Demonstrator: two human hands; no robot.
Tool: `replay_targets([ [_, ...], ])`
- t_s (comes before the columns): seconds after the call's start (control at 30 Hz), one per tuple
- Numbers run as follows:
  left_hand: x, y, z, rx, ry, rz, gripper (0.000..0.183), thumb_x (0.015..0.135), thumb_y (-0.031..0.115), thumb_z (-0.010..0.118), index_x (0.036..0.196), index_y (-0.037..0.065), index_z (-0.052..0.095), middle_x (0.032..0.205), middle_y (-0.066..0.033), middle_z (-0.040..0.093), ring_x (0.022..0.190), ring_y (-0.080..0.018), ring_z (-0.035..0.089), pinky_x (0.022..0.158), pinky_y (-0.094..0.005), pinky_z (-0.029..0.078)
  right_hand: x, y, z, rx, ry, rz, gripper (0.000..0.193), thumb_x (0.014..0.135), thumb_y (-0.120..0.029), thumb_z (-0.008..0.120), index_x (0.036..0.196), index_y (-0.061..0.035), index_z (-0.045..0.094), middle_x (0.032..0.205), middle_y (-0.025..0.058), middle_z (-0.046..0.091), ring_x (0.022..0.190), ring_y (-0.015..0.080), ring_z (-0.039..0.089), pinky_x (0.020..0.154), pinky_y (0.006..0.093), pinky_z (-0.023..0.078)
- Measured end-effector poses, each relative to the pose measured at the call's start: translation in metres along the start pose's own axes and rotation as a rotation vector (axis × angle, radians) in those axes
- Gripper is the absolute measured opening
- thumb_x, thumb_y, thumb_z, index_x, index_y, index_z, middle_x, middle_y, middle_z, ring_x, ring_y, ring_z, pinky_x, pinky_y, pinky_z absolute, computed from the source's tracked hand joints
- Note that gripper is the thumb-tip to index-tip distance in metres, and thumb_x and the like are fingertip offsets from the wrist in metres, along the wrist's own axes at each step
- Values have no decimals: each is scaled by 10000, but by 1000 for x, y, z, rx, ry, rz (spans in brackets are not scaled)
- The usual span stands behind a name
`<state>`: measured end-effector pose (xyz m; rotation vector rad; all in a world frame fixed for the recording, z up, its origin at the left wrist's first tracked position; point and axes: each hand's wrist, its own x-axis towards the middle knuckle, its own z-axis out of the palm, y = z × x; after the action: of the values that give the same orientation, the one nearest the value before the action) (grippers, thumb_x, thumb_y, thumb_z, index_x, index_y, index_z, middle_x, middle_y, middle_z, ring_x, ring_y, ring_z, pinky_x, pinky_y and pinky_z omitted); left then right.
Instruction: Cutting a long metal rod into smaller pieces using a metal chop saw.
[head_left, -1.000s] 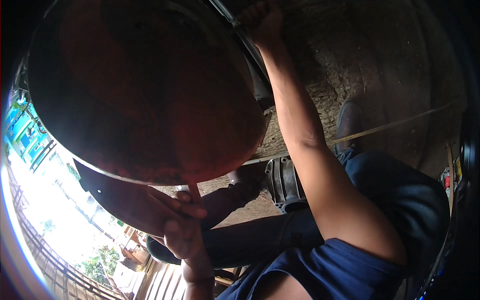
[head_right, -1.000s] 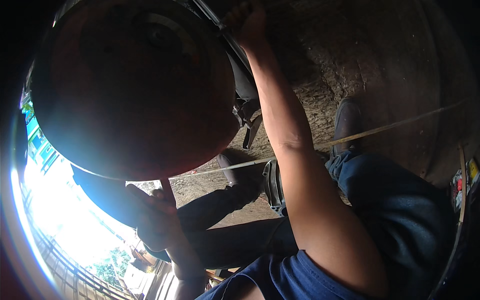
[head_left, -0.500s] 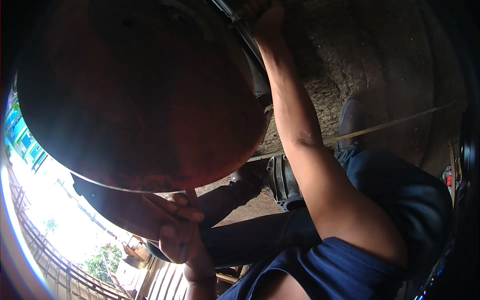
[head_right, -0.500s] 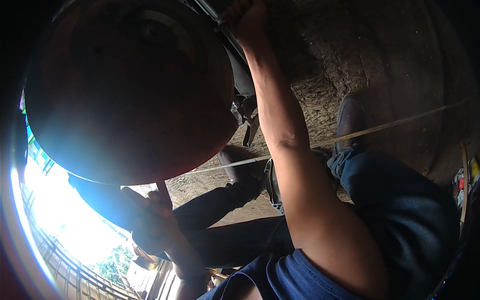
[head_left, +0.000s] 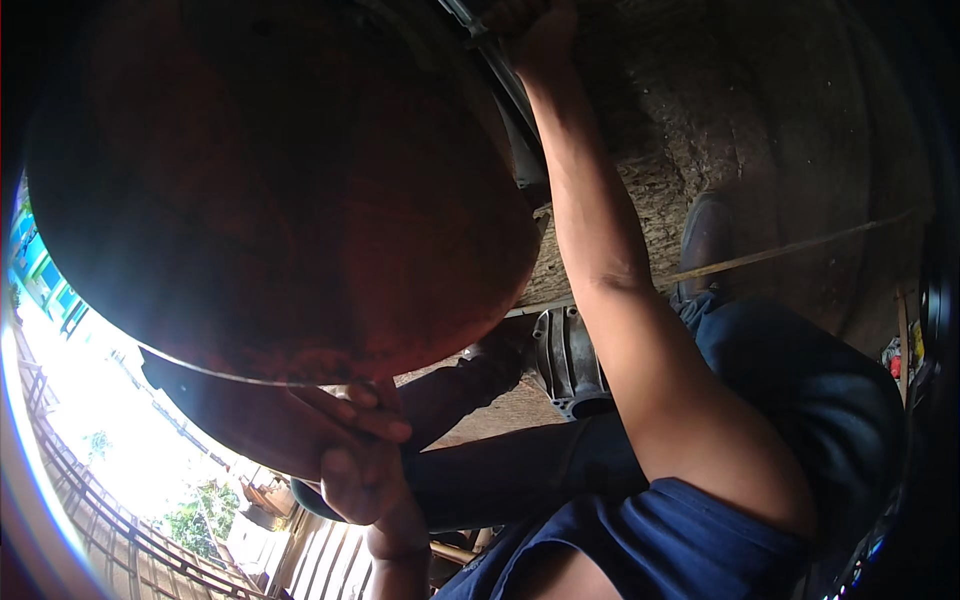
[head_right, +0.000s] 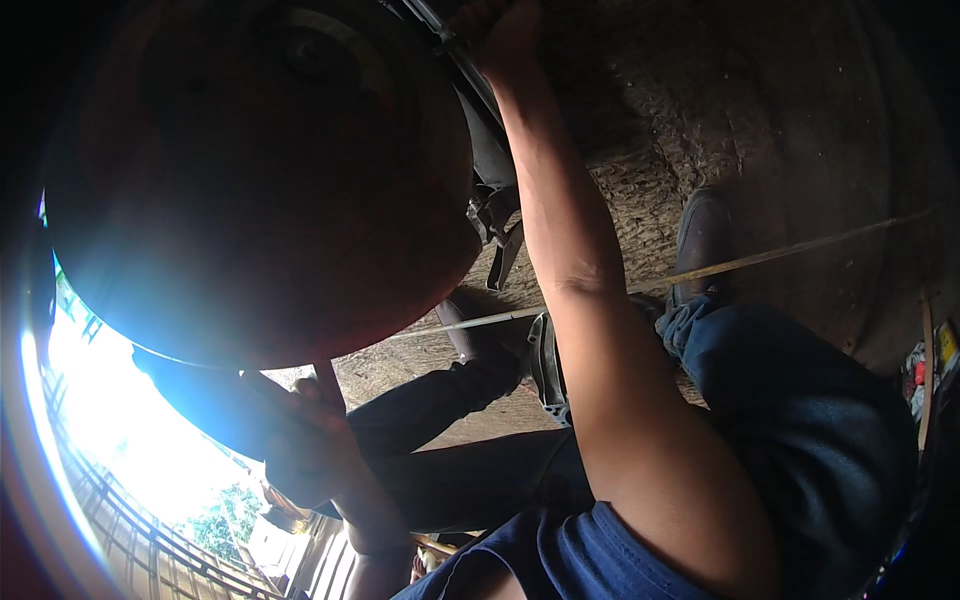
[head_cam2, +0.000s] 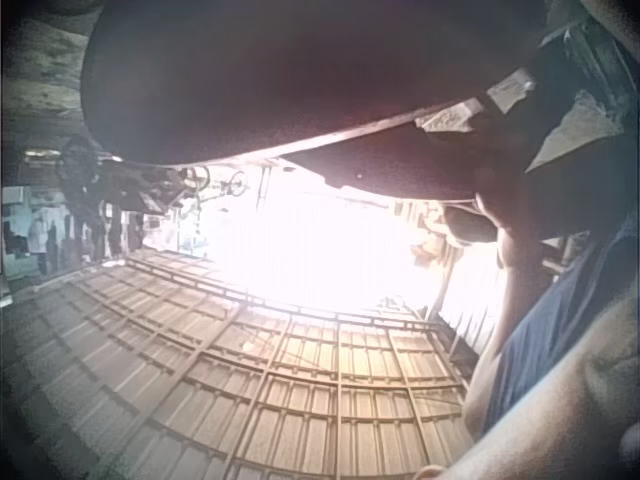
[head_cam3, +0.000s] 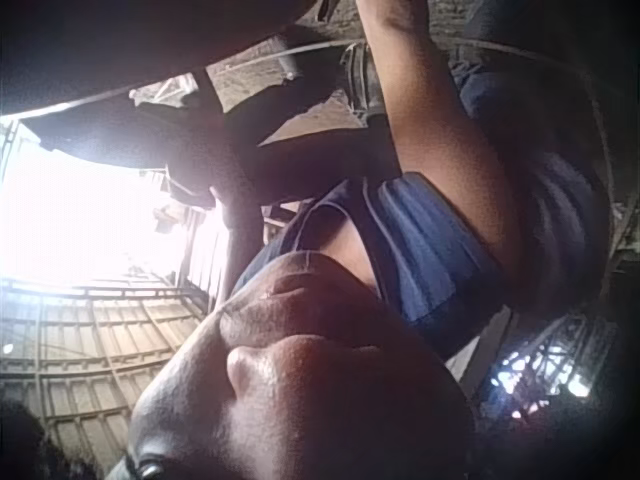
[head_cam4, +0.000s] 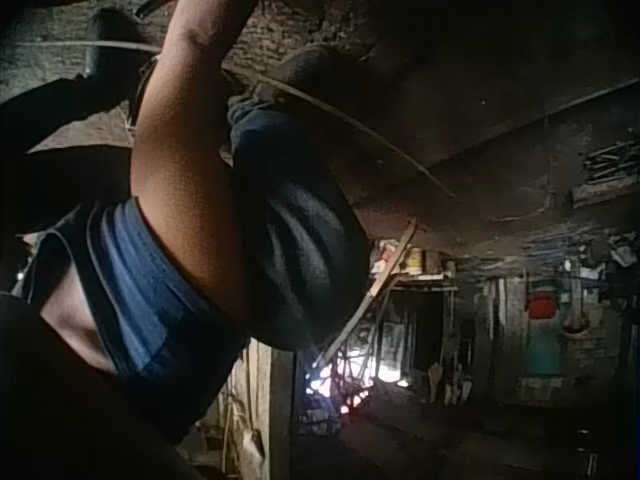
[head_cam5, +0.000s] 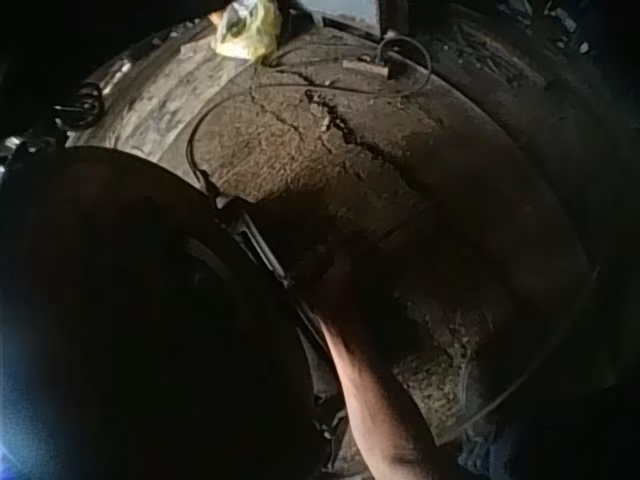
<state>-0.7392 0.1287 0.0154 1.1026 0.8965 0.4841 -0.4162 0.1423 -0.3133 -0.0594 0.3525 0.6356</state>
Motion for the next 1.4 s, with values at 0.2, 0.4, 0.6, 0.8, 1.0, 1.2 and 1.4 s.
replay_targets([
  [0.2, -1, -3, 1, 14, -1, -14, 517, 873, 297, 592, 1246, 6, 383, 820, -219, 644, 1149, -259, 510, 1143, -472, 254, -2, 1, 6, 54, -32, 55, 511, 1002, -442, 423, 561, -201, 332, 500, -29, 296, 450, 145, 313, 447, 339, 324],
  [0.4, -3, -1, 7, 22, 66, -29, 535, 850, 319, 607, 1242, 20, 398, 812, -210, 650, 1147, -255, 510, 1129, -474, 285, -3, 0, 9, -87, 226, 55, 518, 990, -475, 435, 553, -204, 373, 492, -22, 333, 442, 160, 352, 447, 344, 364],
  [0.6, 1, 8, 17, 58, 55, -27, 565, 832, 341, 631, 1236, 19, 402, 799, -208, 650, 1140, -248, 513, 1104, -471, 326, -3, 3, 10, -17, 177, 19, 479, 988, -443, 460, 581, -201, 384, 515, -27, 345, 457, 142, 356, 463, 340, 376],
  [0.8, 4, 15, 16, 118, 86, -83, 567, 822, 349, 643, 1216, 14, 411, 773, -203, 648, 1113, -244, 527, 1075, -457, 352, -8, 3, 18, -12, 133, 13, 498, 1000, -451, 431, 580, -204, 326, 527, -36, 305, 467, 130, 324, 468, 327, 355],
  [1.0, 3, 12, 19, 98, 80, -48, 558, 820, 346, 646, 1201, 10, 415, 763, -196, 646, 1080, -238, 539, 1047, -440, 368, -16, 4, 27, -29, 113, 15, 519, 1011, -458, 401, 578, -206, 268, 538, -44, 265, 476, 118, 292, 472, 313, 334],
  [1.2, 6, 6, 23, 86, 113, -27, 549, 824, 346, 641, 1192, 6, 417, 753, -189, 643, 1060, -232, 545, 1032, -428, 374, -11, 1, 24, 72, 93, 92, 511, 1006, -452, 416, 568, -230, 277, 510, -54, 265, 447, 123, 296, 462, 310, 344],
  [1.4, 6, 7, 19, 192, 135, -39, 529, 861, 374, 602, 1190, -4, 433, 767, -175, 639, 1050, -232, 557, 1024, -442, 378, 5, 1, -6, 96, -20, 126, 499, 992, -443, 433, 558, -226, 318, 495, -36, 306, 438, 151, 331, 461, 335, 368],
])
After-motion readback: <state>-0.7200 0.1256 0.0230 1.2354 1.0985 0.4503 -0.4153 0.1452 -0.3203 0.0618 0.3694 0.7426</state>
